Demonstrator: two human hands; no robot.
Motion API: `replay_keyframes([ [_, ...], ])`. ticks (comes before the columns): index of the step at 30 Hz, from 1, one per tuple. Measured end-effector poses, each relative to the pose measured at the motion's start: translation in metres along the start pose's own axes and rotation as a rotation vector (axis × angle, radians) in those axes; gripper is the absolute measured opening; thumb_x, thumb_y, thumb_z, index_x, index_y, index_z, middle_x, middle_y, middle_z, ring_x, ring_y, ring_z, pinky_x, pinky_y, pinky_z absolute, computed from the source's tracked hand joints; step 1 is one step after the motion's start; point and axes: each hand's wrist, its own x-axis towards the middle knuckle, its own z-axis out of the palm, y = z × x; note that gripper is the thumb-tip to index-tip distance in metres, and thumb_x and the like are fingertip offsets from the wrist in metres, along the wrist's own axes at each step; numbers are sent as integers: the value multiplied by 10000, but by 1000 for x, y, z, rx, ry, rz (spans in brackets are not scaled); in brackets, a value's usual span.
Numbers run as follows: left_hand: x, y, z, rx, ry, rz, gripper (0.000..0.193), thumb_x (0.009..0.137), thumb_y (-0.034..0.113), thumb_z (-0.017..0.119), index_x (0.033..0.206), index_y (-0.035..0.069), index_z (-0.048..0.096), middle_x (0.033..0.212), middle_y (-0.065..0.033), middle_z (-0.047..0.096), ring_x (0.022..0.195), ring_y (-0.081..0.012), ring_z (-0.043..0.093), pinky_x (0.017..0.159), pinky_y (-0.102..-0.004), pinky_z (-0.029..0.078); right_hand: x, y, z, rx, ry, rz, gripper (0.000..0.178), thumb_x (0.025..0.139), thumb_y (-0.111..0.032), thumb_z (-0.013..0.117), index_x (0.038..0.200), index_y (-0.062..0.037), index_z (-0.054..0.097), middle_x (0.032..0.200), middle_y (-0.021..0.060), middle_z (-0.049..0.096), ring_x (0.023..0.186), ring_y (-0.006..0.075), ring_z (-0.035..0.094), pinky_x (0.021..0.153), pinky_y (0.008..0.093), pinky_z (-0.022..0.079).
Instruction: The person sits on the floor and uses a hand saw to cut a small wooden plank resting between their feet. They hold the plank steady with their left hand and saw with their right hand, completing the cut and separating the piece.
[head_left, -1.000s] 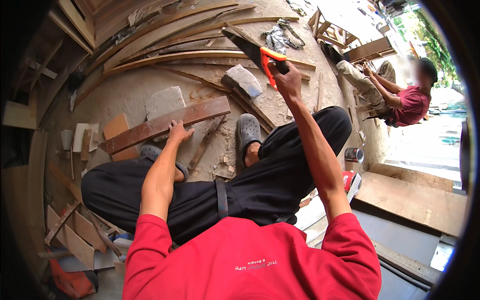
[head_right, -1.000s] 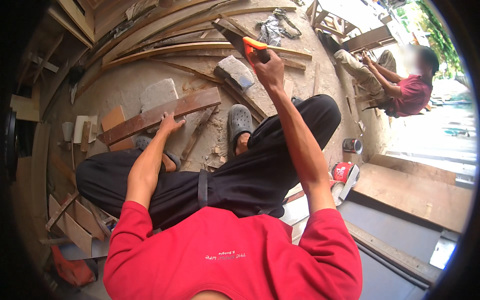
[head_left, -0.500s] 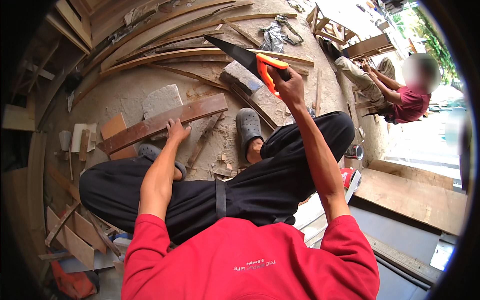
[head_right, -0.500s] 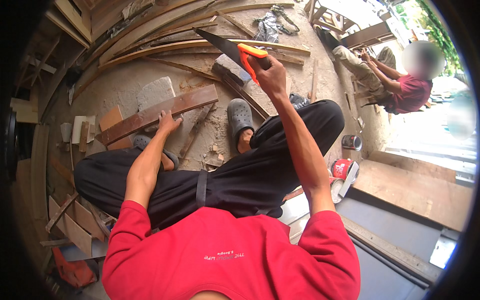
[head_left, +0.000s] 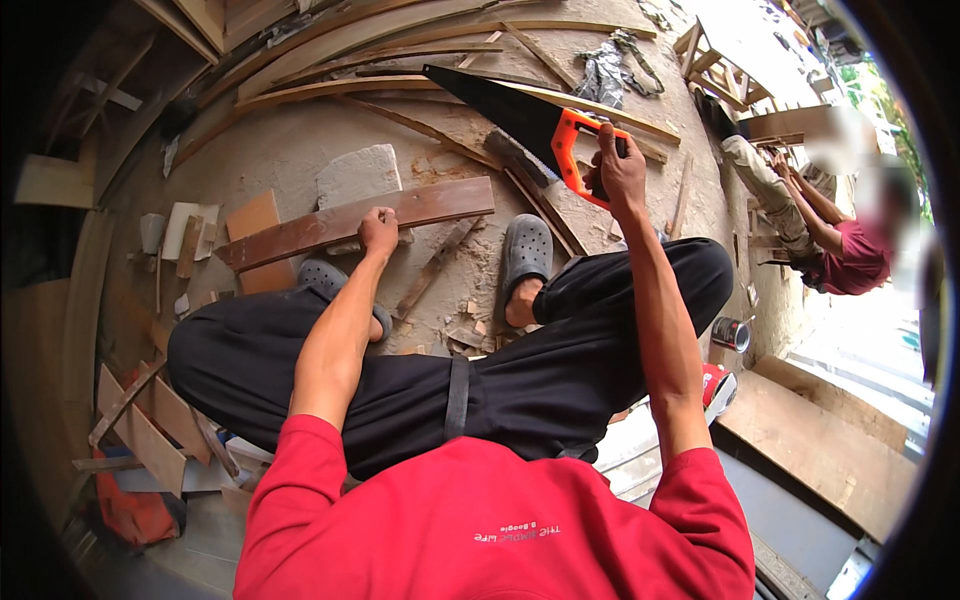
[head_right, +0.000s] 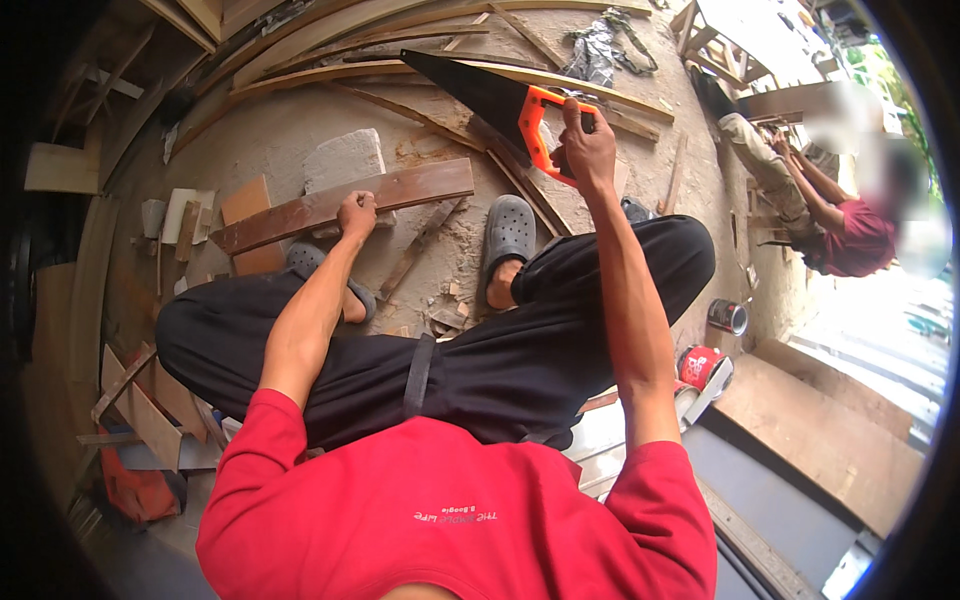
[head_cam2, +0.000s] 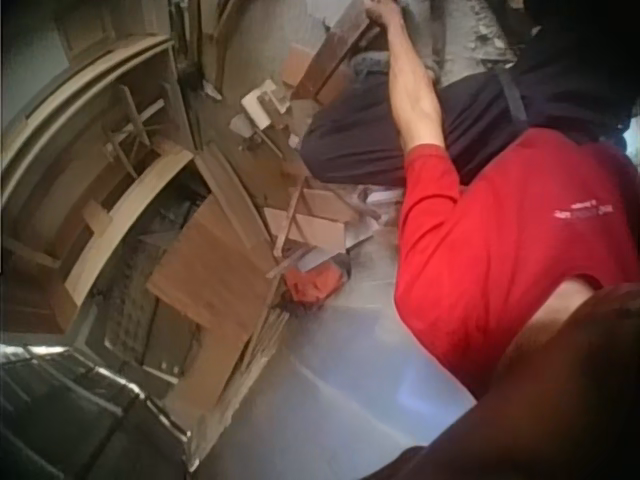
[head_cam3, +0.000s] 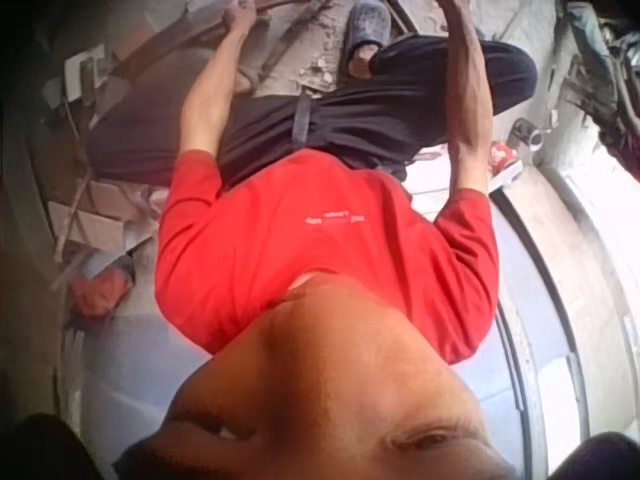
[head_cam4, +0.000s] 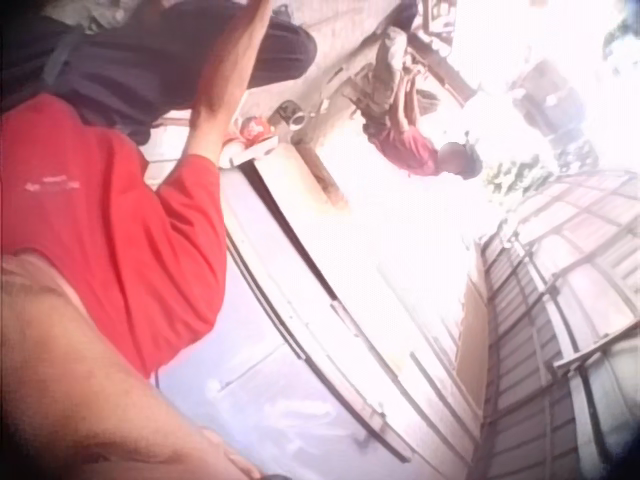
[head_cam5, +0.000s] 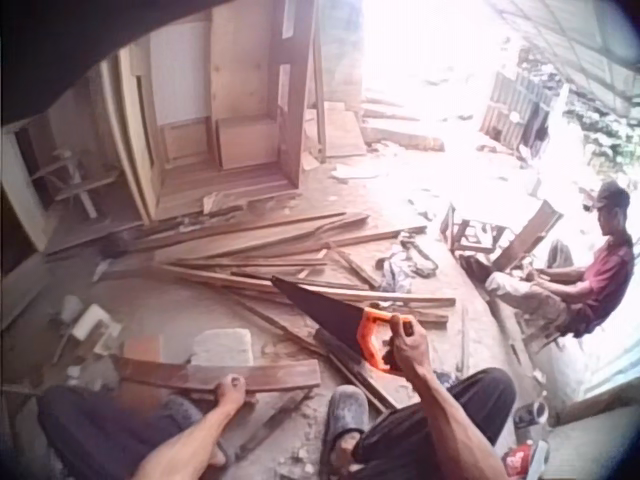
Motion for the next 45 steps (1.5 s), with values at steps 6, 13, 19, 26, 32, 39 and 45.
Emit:
replay_keyframes([
  [6, 25, -15, -12, 19, 143, -155, 341, 904, 377, 625, 880, 42, 688, 787, -138, 706, 750, -308, 674, 701, -415, 506, 28, 70, -14, 55, -193, 416, 556, 892, -606, 560, 891, -52, 518, 579, 56, 521, 436, 188, 580, 388, 332, 473],
  [13, 45, -47, -6, -50, 375, 7, 378, 879, 357, 653, 1106, 55, 648, 1026, -158, 670, 966, -340, 620, 863, -434, 469, 50, 152, 3, -98, -503, 669, 612, 884, -670, 508, 883, -58, 527, 605, 41, 517, 464, 171, 578, 410, 335, 505],
  [19, 63, -28, 12, 136, -75, 132, 540, 863, 353, 663, 1337, 123, 544, 1498, -213, 358, 1389, -400, 300, 1144, -462, 247, 90, 195, 13, -180, -515, 682, 609, 890, -652, 523, 846, -46, 549, 570, 47, 512, 434, 175, 563, 384, 322, 473],
  [26, 86, -27, 48, 364, -125, 151, 540, 858, 332, 667, 1319, 103, 501, 1509, -239, 320, 1380, -471, 279, 1137, -494, 251, 143, 239, 39, -661, -405, 332, 657, 862, -655, 578, 662, -30, 595, 547, 99, 595, 455, 189, 588, 451, 336, 449],
  [32, 112, -20, 62, 382, -139, 194, 388, 837, 306, 700, 1078, 39, 555, 1462, -263, 379, 1285, -484, 398, 1035, -523, 370, 175, 296, 45, -808, -379, 292, 694, 794, -702, 615, 765, -11, 674, 630, 144, 651, 585, 254, 661, 571, 385, 491],
  [39, 116, -19, 59, 446, -119, 189, 368, 804, 310, 733, 995, 29, 594, 1321, -220, 531, 1140, -401, 534, 901, -506, 451, 174, 312, 59, -802, -408, 313, 700, 791, -703, 615, 910, -17, 692, 807, 198, 683, 788, 314, 677, 700, 406, 509],
  [45, 117, -28, 61, 473, -77, 192, 398, 787, 334, 740, 1026, 37, 627, 1226, -171, 592, 1080, -375, 571, 859, -506, 457, 169, 330, 64, -796, -413, 244, 802, 718, -697, 697, 1099, 7, 645, 1017, 265, 680, 1002, 368, 660, 841, 429, 507],
])
